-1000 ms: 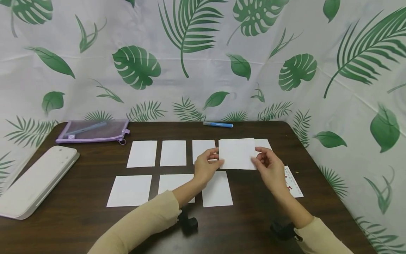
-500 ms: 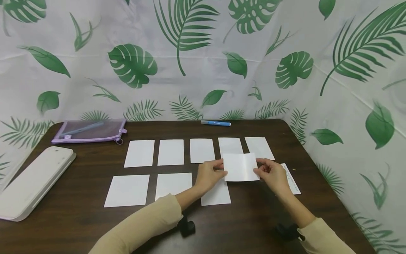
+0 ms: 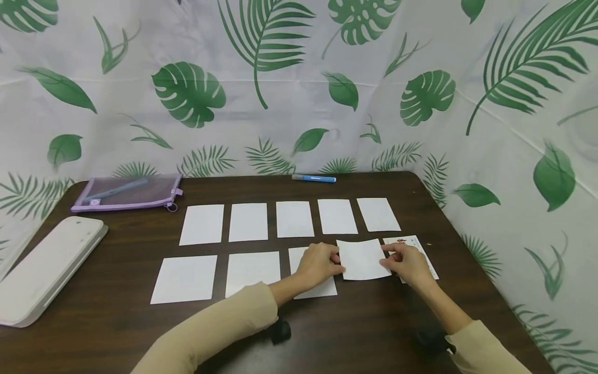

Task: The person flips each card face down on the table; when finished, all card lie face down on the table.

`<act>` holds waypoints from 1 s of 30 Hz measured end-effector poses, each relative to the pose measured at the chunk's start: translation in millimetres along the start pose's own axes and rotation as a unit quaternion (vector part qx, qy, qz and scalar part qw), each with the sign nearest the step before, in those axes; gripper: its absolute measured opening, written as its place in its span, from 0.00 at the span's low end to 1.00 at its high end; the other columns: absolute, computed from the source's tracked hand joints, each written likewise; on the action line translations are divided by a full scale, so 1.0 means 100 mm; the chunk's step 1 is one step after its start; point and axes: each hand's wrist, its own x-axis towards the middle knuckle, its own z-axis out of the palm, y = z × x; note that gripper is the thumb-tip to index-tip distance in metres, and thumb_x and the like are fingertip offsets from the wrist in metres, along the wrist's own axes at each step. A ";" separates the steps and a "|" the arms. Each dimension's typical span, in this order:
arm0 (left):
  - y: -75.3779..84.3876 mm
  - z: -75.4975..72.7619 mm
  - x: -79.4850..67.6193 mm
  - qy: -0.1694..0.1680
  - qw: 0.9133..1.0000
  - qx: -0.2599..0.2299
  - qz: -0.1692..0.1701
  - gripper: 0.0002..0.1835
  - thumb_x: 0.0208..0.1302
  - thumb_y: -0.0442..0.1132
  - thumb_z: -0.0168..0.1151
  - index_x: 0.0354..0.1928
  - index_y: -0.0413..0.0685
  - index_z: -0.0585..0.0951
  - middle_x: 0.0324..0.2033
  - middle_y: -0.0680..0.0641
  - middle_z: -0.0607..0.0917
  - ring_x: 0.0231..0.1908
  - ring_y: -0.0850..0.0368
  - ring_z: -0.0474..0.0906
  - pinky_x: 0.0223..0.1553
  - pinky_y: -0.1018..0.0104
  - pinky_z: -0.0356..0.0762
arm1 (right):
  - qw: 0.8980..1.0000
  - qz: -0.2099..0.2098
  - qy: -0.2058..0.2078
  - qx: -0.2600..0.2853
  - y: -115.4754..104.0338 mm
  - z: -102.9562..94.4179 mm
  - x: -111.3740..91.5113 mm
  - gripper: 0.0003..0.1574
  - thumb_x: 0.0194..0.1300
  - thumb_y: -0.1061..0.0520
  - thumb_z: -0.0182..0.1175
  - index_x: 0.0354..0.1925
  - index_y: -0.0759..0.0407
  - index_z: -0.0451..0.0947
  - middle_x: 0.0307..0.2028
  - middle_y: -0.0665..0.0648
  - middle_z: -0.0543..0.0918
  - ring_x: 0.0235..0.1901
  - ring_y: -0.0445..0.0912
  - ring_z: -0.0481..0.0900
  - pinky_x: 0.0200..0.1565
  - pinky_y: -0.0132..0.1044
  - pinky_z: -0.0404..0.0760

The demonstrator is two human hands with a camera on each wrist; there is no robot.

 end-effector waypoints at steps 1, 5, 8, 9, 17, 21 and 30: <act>0.00 0.00 0.00 -0.002 1.000 0.007 0.001 0.10 0.48 0.36 0.73 0.19 0.46 0.78 0.19 0.52 0.82 0.17 0.70 0.66 0.18 0.77 0.62 | 1.000 -0.002 -0.002 -0.008 0.01 0.00 0.00 0.19 0.52 0.65 0.67 0.44 0.71 0.79 0.17 0.51 0.75 0.16 0.41 0.66 0.18 0.33 0.65; 0.00 0.01 0.00 -0.011 0.999 0.043 0.007 0.12 0.48 0.37 0.73 0.17 0.47 0.77 0.17 0.55 0.80 0.17 0.69 0.65 0.18 0.77 0.62 | 1.000 0.001 -0.011 -0.028 0.02 0.01 0.02 0.19 0.52 0.63 0.68 0.44 0.71 0.80 0.17 0.51 0.75 0.15 0.42 0.66 0.17 0.33 0.65; 0.00 0.00 0.00 -0.020 0.997 0.072 0.012 0.13 0.49 0.38 0.72 0.17 0.48 0.77 0.16 0.56 0.79 0.17 0.68 0.66 0.18 0.76 0.63 | 0.999 0.004 -0.015 -0.043 0.03 0.03 0.03 0.20 0.51 0.62 0.69 0.43 0.70 0.80 0.16 0.51 0.74 0.16 0.42 0.66 0.18 0.33 0.64; 0.00 0.00 0.01 -0.024 0.996 0.083 0.014 0.13 0.49 0.38 0.72 0.17 0.49 0.77 0.16 0.57 0.78 0.18 0.68 0.67 0.18 0.76 0.63 | 0.999 0.003 -0.015 -0.049 0.03 0.04 0.03 0.20 0.50 0.62 0.70 0.43 0.70 0.80 0.16 0.51 0.74 0.16 0.42 0.66 0.18 0.33 0.64; 0.03 -0.01 0.03 -0.042 0.989 0.141 0.029 0.13 0.49 0.40 0.72 0.16 0.49 0.77 0.17 0.56 0.78 0.18 0.67 0.69 0.18 0.76 0.63 | 0.995 -0.035 -0.007 -0.097 0.00 0.04 0.04 0.19 0.49 0.63 0.71 0.40 0.69 0.80 0.16 0.51 0.72 0.16 0.42 0.65 0.21 0.34 0.63; 0.04 -0.01 0.03 -0.043 0.989 0.142 0.029 0.15 0.49 0.41 0.73 0.16 0.48 0.76 0.16 0.55 0.78 0.16 0.67 0.67 0.17 0.76 0.62 | 0.993 -0.043 -0.013 -0.110 -0.01 0.03 0.04 0.19 0.49 0.62 0.70 0.40 0.69 0.79 0.16 0.51 0.73 0.16 0.42 0.65 0.21 0.35 0.63; 0.22 -0.06 0.24 -0.069 0.996 0.051 0.018 0.20 0.53 0.42 0.71 0.45 0.37 0.82 0.29 0.49 0.87 0.26 0.62 0.78 0.27 0.77 0.70 | 0.995 0.016 0.080 -0.064 0.11 -0.34 0.12 0.14 0.58 0.61 0.64 0.42 0.68 0.79 0.21 0.56 0.75 0.21 0.45 0.68 0.23 0.35 0.65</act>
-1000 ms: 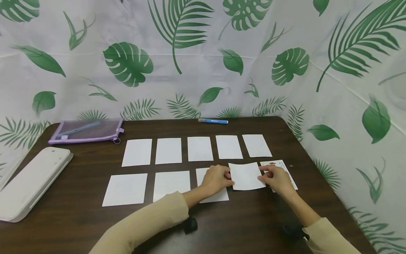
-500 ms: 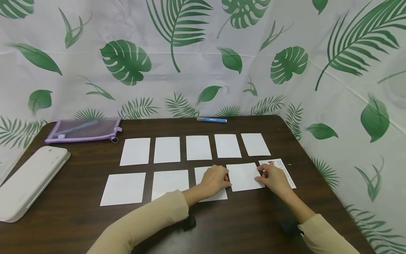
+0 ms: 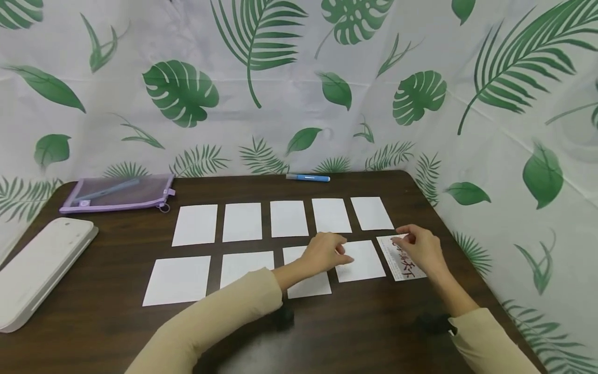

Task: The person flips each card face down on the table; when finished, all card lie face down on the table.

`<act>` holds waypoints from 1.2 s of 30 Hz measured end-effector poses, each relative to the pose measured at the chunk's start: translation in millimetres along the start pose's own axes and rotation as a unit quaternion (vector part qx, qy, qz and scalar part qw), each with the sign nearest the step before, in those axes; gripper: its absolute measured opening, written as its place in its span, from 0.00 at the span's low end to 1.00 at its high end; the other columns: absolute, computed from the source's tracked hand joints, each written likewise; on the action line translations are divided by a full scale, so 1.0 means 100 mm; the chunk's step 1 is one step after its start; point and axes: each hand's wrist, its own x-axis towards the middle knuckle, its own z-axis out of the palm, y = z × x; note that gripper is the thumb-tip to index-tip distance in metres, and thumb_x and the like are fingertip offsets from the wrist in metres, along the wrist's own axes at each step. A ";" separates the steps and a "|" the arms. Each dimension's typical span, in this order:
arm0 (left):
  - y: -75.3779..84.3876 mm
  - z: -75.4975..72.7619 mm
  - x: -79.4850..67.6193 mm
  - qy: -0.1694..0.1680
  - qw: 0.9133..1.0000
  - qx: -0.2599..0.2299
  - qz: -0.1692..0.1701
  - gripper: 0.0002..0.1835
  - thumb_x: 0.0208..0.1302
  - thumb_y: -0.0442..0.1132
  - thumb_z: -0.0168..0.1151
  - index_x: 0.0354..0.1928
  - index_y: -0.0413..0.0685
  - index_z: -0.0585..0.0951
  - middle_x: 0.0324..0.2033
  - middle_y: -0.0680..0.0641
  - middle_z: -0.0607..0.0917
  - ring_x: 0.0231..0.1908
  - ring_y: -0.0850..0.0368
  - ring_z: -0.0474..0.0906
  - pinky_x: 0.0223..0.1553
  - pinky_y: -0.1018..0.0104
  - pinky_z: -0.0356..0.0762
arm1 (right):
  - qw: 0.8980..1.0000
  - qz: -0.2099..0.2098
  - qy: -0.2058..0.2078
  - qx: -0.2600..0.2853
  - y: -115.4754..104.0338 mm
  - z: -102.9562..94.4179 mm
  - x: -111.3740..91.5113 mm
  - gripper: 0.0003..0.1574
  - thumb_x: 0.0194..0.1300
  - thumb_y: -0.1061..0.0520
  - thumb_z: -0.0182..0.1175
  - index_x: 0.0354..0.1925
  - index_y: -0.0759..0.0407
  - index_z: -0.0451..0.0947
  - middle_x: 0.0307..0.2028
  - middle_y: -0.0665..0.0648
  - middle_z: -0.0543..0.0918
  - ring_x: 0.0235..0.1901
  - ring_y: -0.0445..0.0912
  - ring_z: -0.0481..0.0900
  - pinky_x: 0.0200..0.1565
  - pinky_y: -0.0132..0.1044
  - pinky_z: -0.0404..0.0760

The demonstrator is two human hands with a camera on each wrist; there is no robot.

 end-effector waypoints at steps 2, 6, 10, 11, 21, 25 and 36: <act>0.08 0.04 0.09 -0.014 0.999 -0.027 -0.013 0.24 0.54 0.43 0.70 0.51 0.38 0.80 0.33 0.48 0.87 0.32 0.60 0.80 0.30 0.77 0.71 | 1.000 0.023 0.003 0.011 0.10 -0.07 0.05 0.13 0.60 0.61 0.62 0.42 0.68 0.79 0.23 0.57 0.75 0.23 0.47 0.69 0.25 0.35 0.66; 0.21 0.19 0.21 -0.031 0.995 -0.077 -0.046 0.27 0.54 0.43 0.70 0.55 0.39 0.78 0.35 0.48 0.87 0.31 0.62 0.79 0.27 0.77 0.71 | 0.998 0.066 -0.008 0.015 0.29 -0.10 0.06 0.14 0.60 0.60 0.62 0.42 0.69 0.78 0.27 0.58 0.76 0.28 0.48 0.70 0.29 0.36 0.66; 0.31 0.35 0.34 -0.025 0.989 -0.124 -0.077 0.31 0.53 0.42 0.71 0.58 0.39 0.75 0.33 0.48 0.86 0.26 0.64 0.77 0.24 0.77 0.71 | 0.996 0.087 -0.015 0.018 0.44 -0.08 0.06 0.16 0.59 0.61 0.62 0.43 0.71 0.77 0.27 0.59 0.76 0.28 0.48 0.70 0.27 0.34 0.67; 0.33 0.39 0.38 -0.021 0.988 -0.129 -0.082 0.32 0.52 0.42 0.71 0.58 0.39 0.74 0.33 0.48 0.86 0.25 0.64 0.77 0.24 0.78 0.71 | 0.996 0.087 -0.014 0.019 0.47 -0.07 0.07 0.16 0.58 0.61 0.63 0.43 0.72 0.77 0.27 0.59 0.76 0.27 0.48 0.70 0.27 0.34 0.67; 0.39 0.61 0.61 -0.002 0.984 -0.133 -0.120 0.34 0.50 0.41 0.73 0.59 0.37 0.73 0.25 0.51 0.86 0.24 0.64 0.79 0.29 0.76 0.72 | 0.993 0.094 -0.061 0.035 0.54 -0.05 0.19 0.22 0.56 0.60 0.65 0.46 0.73 0.75 0.28 0.59 0.78 0.28 0.46 0.71 0.29 0.34 0.70; 0.40 0.64 0.64 -0.002 0.982 -0.135 -0.134 0.35 0.49 0.41 0.73 0.59 0.36 0.72 0.21 0.52 0.85 0.18 0.66 0.78 0.27 0.76 0.72 | 0.991 0.103 -0.075 0.036 0.53 -0.02 0.21 0.23 0.56 0.61 0.66 0.47 0.73 0.73 0.28 0.60 0.77 0.29 0.49 0.72 0.30 0.36 0.69; 0.44 0.74 0.71 0.016 0.985 -0.060 -0.159 0.31 0.46 0.44 0.75 0.53 0.44 0.75 0.13 0.56 0.81 0.21 0.62 0.79 0.29 0.71 0.74 | 0.990 0.106 -0.089 0.008 0.59 0.01 0.25 0.24 0.54 0.61 0.67 0.46 0.73 0.71 0.29 0.62 0.75 0.31 0.52 0.71 0.30 0.36 0.69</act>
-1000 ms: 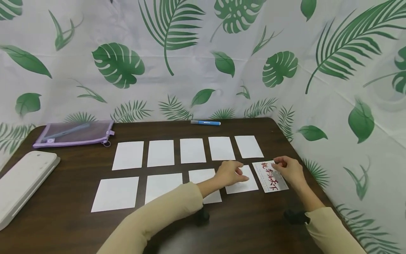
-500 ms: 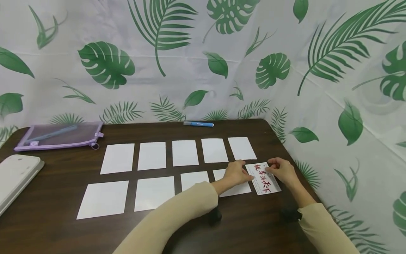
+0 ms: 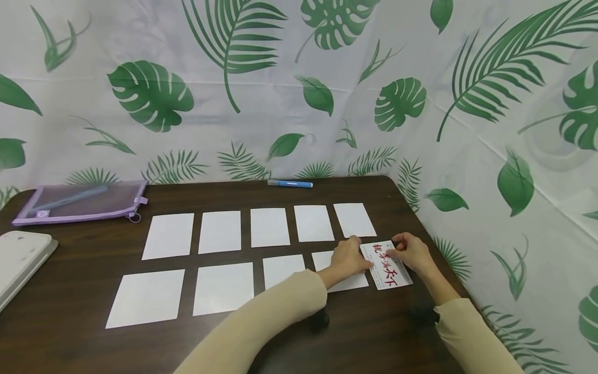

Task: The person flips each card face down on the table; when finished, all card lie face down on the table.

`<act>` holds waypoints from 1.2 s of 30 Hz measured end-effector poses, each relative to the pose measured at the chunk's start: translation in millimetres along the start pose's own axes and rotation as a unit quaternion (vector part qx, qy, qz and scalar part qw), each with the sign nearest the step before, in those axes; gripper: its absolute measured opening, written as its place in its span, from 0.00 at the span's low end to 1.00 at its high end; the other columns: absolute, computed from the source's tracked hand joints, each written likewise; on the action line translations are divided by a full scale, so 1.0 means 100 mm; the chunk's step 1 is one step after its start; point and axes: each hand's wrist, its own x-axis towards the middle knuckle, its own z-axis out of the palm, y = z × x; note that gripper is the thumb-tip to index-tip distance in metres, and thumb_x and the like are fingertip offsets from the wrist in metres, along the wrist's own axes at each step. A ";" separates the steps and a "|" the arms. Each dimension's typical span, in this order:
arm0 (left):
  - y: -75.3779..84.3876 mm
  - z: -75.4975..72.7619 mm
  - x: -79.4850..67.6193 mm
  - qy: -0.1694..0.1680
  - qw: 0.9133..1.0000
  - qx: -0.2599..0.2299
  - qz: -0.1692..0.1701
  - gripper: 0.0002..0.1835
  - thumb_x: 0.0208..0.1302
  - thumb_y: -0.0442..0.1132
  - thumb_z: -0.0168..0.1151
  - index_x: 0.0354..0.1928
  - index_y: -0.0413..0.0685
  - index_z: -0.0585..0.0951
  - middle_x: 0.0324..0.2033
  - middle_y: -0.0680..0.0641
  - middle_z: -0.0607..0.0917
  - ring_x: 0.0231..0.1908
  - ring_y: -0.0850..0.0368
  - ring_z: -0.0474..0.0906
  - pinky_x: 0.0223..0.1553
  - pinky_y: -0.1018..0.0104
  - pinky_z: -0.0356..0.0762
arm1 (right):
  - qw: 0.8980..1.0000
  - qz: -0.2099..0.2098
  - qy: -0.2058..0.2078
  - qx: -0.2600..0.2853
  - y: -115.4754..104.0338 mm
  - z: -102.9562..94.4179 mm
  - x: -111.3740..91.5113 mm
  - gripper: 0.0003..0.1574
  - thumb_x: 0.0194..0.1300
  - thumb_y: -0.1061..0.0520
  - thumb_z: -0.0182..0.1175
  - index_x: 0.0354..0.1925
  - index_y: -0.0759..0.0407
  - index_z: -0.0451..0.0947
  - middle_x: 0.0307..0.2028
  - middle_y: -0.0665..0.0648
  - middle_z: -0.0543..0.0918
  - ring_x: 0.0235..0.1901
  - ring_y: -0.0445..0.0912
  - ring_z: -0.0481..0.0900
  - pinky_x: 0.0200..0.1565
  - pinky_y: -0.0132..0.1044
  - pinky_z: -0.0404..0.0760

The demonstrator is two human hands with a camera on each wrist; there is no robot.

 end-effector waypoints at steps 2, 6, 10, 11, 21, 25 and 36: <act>0.00 0.02 -0.01 0.006 1.000 0.007 -0.001 0.30 0.45 0.43 0.75 0.52 0.46 0.75 0.13 0.56 0.81 0.23 0.60 0.80 0.29 0.70 0.74 | 1.000 -0.003 0.000 -0.003 -0.01 0.00 -0.01 0.24 0.54 0.62 0.67 0.46 0.74 0.71 0.29 0.62 0.75 0.30 0.52 0.71 0.29 0.36 0.68; -0.01 0.04 -0.02 0.014 1.000 0.014 -0.001 0.28 0.45 0.42 0.75 0.50 0.47 0.75 0.13 0.57 0.79 0.23 0.58 0.79 0.27 0.69 0.73 | 1.000 0.001 -0.001 -0.002 -0.01 -0.01 -0.02 0.22 0.54 0.62 0.66 0.44 0.73 0.72 0.28 0.61 0.74 0.30 0.51 0.71 0.29 0.36 0.68; 0.00 0.05 -0.01 0.017 1.000 0.017 -0.003 0.28 0.45 0.42 0.75 0.50 0.48 0.75 0.12 0.57 0.78 0.21 0.59 0.78 0.25 0.69 0.71 | 1.000 0.004 -0.006 0.003 -0.02 -0.02 -0.02 0.21 0.54 0.62 0.66 0.43 0.73 0.71 0.29 0.61 0.74 0.31 0.51 0.71 0.30 0.36 0.68; 0.00 0.06 -0.01 0.018 1.000 0.018 -0.003 0.28 0.45 0.42 0.75 0.49 0.48 0.76 0.12 0.57 0.78 0.21 0.59 0.78 0.24 0.70 0.71 | 1.000 0.006 -0.008 0.005 -0.02 -0.03 -0.02 0.21 0.54 0.62 0.66 0.43 0.73 0.71 0.30 0.62 0.74 0.31 0.52 0.71 0.30 0.36 0.68; 0.00 0.05 -0.01 0.031 0.999 0.025 0.000 0.28 0.44 0.42 0.76 0.49 0.48 0.76 0.15 0.55 0.81 0.27 0.54 0.81 0.25 0.68 0.72 | 0.998 -0.027 0.012 0.055 0.05 -0.06 -0.01 0.16 0.56 0.67 0.63 0.40 0.72 0.68 0.29 0.62 0.74 0.30 0.49 0.71 0.28 0.32 0.70; 0.01 0.04 0.00 0.030 0.999 0.030 -0.008 0.29 0.43 0.43 0.76 0.50 0.49 0.76 0.21 0.52 0.84 0.28 0.53 0.82 0.25 0.69 0.72 | 0.993 -0.051 0.017 0.101 0.05 -0.12 0.01 0.14 0.57 0.69 0.61 0.40 0.72 0.68 0.29 0.60 0.72 0.29 0.45 0.68 0.26 0.29 0.70; -0.03 -0.03 -0.01 0.040 0.998 -0.048 0.017 0.26 0.46 0.38 0.73 0.48 0.50 0.74 0.22 0.57 0.82 0.23 0.62 0.75 0.23 0.71 0.68 | 0.976 -0.061 -0.010 0.207 0.03 -0.28 0.04 0.14 0.60 0.67 0.60 0.42 0.73 0.67 0.26 0.46 0.71 0.27 0.35 0.68 0.29 0.26 0.71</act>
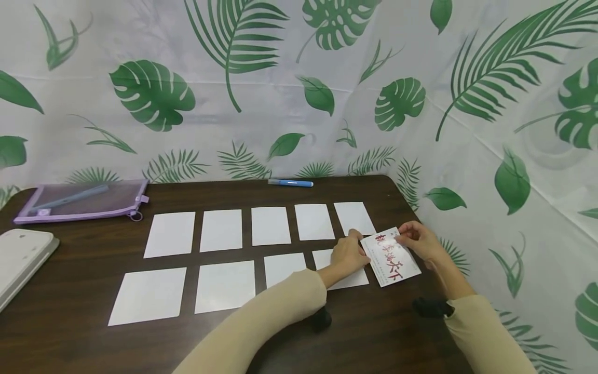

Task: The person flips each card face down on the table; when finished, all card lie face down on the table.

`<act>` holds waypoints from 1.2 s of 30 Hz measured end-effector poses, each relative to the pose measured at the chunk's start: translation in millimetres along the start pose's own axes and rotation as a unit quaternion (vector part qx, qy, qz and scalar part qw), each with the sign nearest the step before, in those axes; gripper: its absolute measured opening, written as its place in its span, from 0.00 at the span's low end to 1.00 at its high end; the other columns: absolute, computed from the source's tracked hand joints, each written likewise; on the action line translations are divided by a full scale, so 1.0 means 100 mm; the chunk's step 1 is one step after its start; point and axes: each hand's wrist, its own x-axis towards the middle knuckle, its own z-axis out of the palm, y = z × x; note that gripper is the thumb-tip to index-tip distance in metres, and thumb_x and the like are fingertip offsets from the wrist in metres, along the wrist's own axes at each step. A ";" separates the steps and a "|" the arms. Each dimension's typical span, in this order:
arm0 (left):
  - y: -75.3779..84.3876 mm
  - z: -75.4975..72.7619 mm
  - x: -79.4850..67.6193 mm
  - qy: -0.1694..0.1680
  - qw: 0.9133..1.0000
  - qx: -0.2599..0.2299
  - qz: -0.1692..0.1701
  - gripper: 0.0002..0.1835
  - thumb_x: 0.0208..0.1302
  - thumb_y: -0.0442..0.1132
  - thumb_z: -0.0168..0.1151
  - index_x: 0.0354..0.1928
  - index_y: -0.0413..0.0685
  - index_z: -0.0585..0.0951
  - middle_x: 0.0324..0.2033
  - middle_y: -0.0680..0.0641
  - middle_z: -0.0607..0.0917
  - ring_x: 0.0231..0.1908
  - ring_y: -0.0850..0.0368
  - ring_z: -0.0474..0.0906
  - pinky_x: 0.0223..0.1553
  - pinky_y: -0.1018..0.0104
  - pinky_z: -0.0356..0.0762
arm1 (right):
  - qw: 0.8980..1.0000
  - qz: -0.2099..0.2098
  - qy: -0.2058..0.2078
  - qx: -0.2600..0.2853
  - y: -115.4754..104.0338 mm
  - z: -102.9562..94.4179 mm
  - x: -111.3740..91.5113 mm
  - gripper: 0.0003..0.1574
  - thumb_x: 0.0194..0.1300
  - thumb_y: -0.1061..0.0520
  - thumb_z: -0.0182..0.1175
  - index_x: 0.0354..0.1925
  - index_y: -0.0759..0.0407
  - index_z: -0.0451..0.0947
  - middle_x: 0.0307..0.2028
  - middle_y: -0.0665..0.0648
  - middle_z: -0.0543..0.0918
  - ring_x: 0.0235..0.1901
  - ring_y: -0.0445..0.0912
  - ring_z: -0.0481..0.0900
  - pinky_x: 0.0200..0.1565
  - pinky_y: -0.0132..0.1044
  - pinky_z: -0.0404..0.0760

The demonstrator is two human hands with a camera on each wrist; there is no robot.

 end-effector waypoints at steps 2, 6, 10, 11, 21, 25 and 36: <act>-0.01 -0.03 0.00 0.016 0.999 -0.036 0.030 0.23 0.46 0.36 0.73 0.45 0.48 0.75 0.26 0.54 0.81 0.26 0.62 0.74 0.25 0.73 0.67 | 1.000 0.010 -0.001 0.024 -0.02 -0.01 -0.02 0.13 0.61 0.66 0.60 0.41 0.70 0.67 0.27 0.44 0.72 0.28 0.35 0.69 0.30 0.26 0.72; -0.02 -0.12 -0.01 0.039 0.988 -0.137 0.065 0.17 0.48 0.30 0.70 0.41 0.41 0.76 0.32 0.47 0.79 0.32 0.61 0.77 0.32 0.77 0.72 | 0.997 0.016 -0.002 0.077 -0.10 0.01 -0.06 0.09 0.62 0.65 0.60 0.39 0.61 0.69 0.27 0.42 0.73 0.29 0.35 0.70 0.31 0.26 0.73; -0.02 -0.20 -0.02 0.024 0.961 -0.274 0.020 0.11 0.54 0.24 0.63 0.40 0.37 0.76 0.32 0.45 0.80 0.30 0.62 0.79 0.29 0.75 0.79 | 0.993 0.022 -0.002 0.117 -0.18 0.10 -0.09 0.08 0.62 0.63 0.60 0.38 0.56 0.71 0.28 0.41 0.75 0.29 0.35 0.72 0.31 0.27 0.76; -0.01 -0.23 -0.02 0.021 0.955 -0.297 0.004 0.11 0.55 0.24 0.62 0.40 0.37 0.76 0.32 0.45 0.79 0.29 0.62 0.78 0.28 0.75 0.79 | 0.992 0.024 0.005 0.125 -0.20 0.13 -0.10 0.08 0.62 0.63 0.61 0.39 0.57 0.72 0.28 0.41 0.76 0.29 0.36 0.73 0.31 0.27 0.76; 0.04 -0.52 0.02 0.061 0.934 -0.350 -0.047 0.10 0.59 0.25 0.58 0.43 0.36 0.74 0.35 0.45 0.76 0.29 0.60 0.76 0.30 0.69 0.82 | 0.971 -0.140 0.168 -0.093 -0.56 0.55 -0.25 0.11 0.52 0.64 0.69 0.35 0.65 0.78 0.26 0.56 0.77 0.25 0.39 0.70 0.27 0.22 0.70; 0.08 -0.53 0.05 0.093 0.927 -0.362 -0.042 0.10 0.55 0.23 0.57 0.40 0.36 0.75 0.32 0.45 0.77 0.25 0.61 0.76 0.27 0.70 0.81 | 0.941 -0.247 0.144 -0.179 -0.65 0.73 -0.33 0.19 0.42 0.65 0.75 0.34 0.63 0.78 0.26 0.55 0.75 0.25 0.41 0.69 0.26 0.27 0.72; 0.25 -0.59 0.04 0.094 0.891 -0.443 0.041 0.12 0.60 0.32 0.62 0.44 0.36 0.74 0.41 0.41 0.81 0.40 0.49 0.84 0.34 0.67 0.82 | 0.861 -0.379 0.238 -0.243 -0.78 0.65 -0.36 0.15 0.47 0.74 0.68 0.36 0.67 0.80 0.29 0.60 0.79 0.28 0.49 0.78 0.29 0.36 0.78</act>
